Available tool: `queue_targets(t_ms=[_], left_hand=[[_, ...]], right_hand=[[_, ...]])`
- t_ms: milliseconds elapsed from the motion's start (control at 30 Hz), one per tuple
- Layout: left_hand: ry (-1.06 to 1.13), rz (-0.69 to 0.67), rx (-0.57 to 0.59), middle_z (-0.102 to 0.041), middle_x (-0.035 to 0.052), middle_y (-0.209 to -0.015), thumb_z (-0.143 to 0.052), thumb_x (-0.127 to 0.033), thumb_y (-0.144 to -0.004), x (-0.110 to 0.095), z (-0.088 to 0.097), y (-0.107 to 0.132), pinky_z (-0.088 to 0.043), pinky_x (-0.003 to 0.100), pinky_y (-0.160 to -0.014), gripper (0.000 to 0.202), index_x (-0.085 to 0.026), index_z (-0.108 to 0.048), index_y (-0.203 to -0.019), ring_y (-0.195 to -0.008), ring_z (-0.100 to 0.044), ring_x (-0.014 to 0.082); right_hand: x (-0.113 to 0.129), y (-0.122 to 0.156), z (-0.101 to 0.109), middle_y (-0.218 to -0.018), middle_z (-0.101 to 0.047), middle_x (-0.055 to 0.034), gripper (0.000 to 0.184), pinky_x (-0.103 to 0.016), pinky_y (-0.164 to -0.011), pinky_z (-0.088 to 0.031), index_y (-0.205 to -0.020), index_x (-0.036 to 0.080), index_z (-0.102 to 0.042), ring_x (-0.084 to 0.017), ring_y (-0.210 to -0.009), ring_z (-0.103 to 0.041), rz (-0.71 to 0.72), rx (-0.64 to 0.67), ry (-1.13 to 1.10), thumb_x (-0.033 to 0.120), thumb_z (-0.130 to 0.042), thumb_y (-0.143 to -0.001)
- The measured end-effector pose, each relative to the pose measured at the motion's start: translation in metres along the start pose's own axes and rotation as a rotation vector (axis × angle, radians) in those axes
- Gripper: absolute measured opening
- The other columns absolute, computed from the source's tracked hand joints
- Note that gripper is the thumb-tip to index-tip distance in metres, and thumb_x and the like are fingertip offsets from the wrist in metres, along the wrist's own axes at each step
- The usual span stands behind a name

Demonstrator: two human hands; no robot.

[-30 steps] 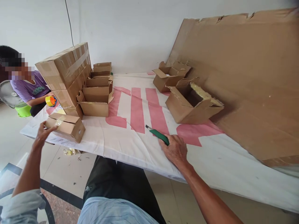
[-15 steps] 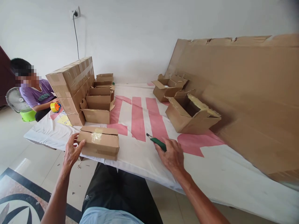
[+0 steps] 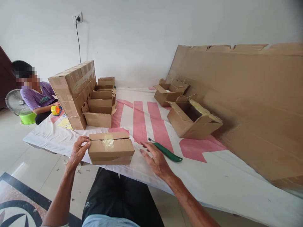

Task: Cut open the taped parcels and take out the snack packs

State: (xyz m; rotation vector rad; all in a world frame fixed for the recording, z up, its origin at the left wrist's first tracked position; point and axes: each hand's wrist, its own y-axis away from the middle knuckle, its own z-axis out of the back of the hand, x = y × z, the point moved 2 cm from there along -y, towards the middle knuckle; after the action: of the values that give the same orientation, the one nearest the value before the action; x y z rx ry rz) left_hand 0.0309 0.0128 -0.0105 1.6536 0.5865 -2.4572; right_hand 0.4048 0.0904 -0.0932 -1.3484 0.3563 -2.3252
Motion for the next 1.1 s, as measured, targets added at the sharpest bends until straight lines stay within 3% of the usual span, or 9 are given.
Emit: queue_targets(t_ms=[100,300,433,633,733,833,900,1033,1100], left_hand=[[0.076,0.016,-0.010,-0.067,0.0139,-0.133,-0.078,-0.056,-0.081,0.006,-0.005,-0.001,-0.054,0.041,-0.101,0.035,-0.021,-0.073,-0.080,-0.132,-0.061,0.0347],[0.180,0.030,-0.046,-0.065,0.0141,-0.146,-0.074,-0.055,-0.086,0.017,-0.017,0.003,-0.040,0.048,-0.121,0.035,-0.021,-0.075,-0.095,-0.140,-0.058,0.0362],[0.203,0.055,-0.068,-0.065,0.0134,-0.150,-0.076,-0.056,-0.083,0.017,-0.022,0.004,-0.036,0.049,-0.125,0.037,-0.021,-0.076,-0.094,-0.146,-0.054,0.0386],[0.281,0.108,-0.041,-0.059,0.0148,-0.159,-0.083,-0.060,-0.078,0.012,-0.028,0.008,-0.049,0.047,-0.113,0.043,-0.022,-0.070,-0.091,-0.148,-0.053,0.0394],[0.289,0.105,-0.044,-0.058,0.0161,-0.160,-0.083,-0.062,-0.077,0.013,-0.031,0.009,-0.050,0.047,-0.112,0.045,-0.022,-0.068,-0.090,-0.149,-0.052,0.0405],[0.264,0.107,-0.048,-0.057,0.0164,-0.161,-0.081,-0.063,-0.078,0.012,-0.033,0.010,-0.050,0.047,-0.111,0.045,-0.022,-0.067,-0.091,-0.151,-0.049,0.0416],[0.239,0.101,-0.050,-0.057,0.0157,-0.161,-0.078,-0.063,-0.081,0.010,-0.034,0.012,-0.051,0.046,-0.110,0.044,-0.022,-0.066,-0.092,-0.150,-0.051,0.0407],[0.199,0.077,-0.058,-0.059,0.0140,-0.159,-0.073,-0.060,-0.084,0.008,-0.035,0.016,-0.054,0.044,-0.106,0.041,-0.022,-0.065,-0.094,-0.142,-0.058,0.0376],[0.180,0.073,-0.059,-0.059,0.0135,-0.159,-0.072,-0.060,-0.085,0.008,-0.036,0.018,-0.056,0.043,-0.102,0.039,-0.022,-0.066,-0.096,-0.139,-0.060,0.0372]], right_hand=[[-0.046,0.000,0.026,-0.125,-0.072,-0.0178,0.046,-0.052,-0.107,-0.052,-0.127,0.021,-0.069,-0.036,-0.121,-0.067,0.005,-0.068,0.299,0.054,-0.050,-0.102],[-0.117,0.014,0.060,-0.102,-0.071,-0.0160,0.036,-0.048,-0.092,-0.054,-0.113,0.019,-0.071,-0.036,-0.101,-0.066,-0.126,0.044,0.647,0.046,-0.054,-0.096],[-0.131,0.022,0.060,-0.099,-0.069,-0.0154,0.039,-0.048,-0.088,-0.054,-0.114,0.018,-0.070,-0.036,-0.097,-0.066,-0.150,0.064,0.675,0.047,-0.049,-0.098],[-0.126,0.018,0.058,-0.096,-0.069,-0.0162,0.034,-0.047,-0.088,-0.054,-0.103,0.020,-0.068,-0.034,-0.096,-0.066,-0.166,0.021,0.618,0.042,-0.044,-0.094],[-0.112,0.007,0.062,-0.088,-0.069,-0.0115,0.033,-0.043,-0.080,-0.054,-0.096,0.023,-0.067,-0.031,-0.088,-0.066,-0.243,-0.087,0.438,0.047,-0.044,-0.091],[-0.080,-0.011,0.064,-0.069,-0.063,-0.0044,0.036,-0.039,-0.068,-0.052,-0.084,0.025,-0.063,-0.026,-0.070,-0.061,-0.355,-0.131,0.168,0.057,-0.046,-0.089],[-0.045,-0.025,0.063,-0.059,-0.054,-0.0001,0.043,-0.036,-0.061,-0.048,-0.078,0.025,-0.060,-0.022,-0.060,-0.054,-0.377,-0.084,-0.006,0.064,-0.048,-0.091],[0.044,-0.055,0.054,-0.060,-0.052,0.0028,0.047,-0.031,-0.056,-0.042,-0.090,0.022,-0.070,-0.017,-0.057,-0.049,-0.227,0.167,-0.162,0.068,-0.058,-0.094],[0.082,-0.068,0.048,-0.070,-0.063,-0.0004,0.046,-0.032,-0.061,-0.046,-0.097,0.022,-0.074,-0.019,-0.065,-0.056,-0.120,0.292,-0.171,0.065,-0.059,-0.095]])
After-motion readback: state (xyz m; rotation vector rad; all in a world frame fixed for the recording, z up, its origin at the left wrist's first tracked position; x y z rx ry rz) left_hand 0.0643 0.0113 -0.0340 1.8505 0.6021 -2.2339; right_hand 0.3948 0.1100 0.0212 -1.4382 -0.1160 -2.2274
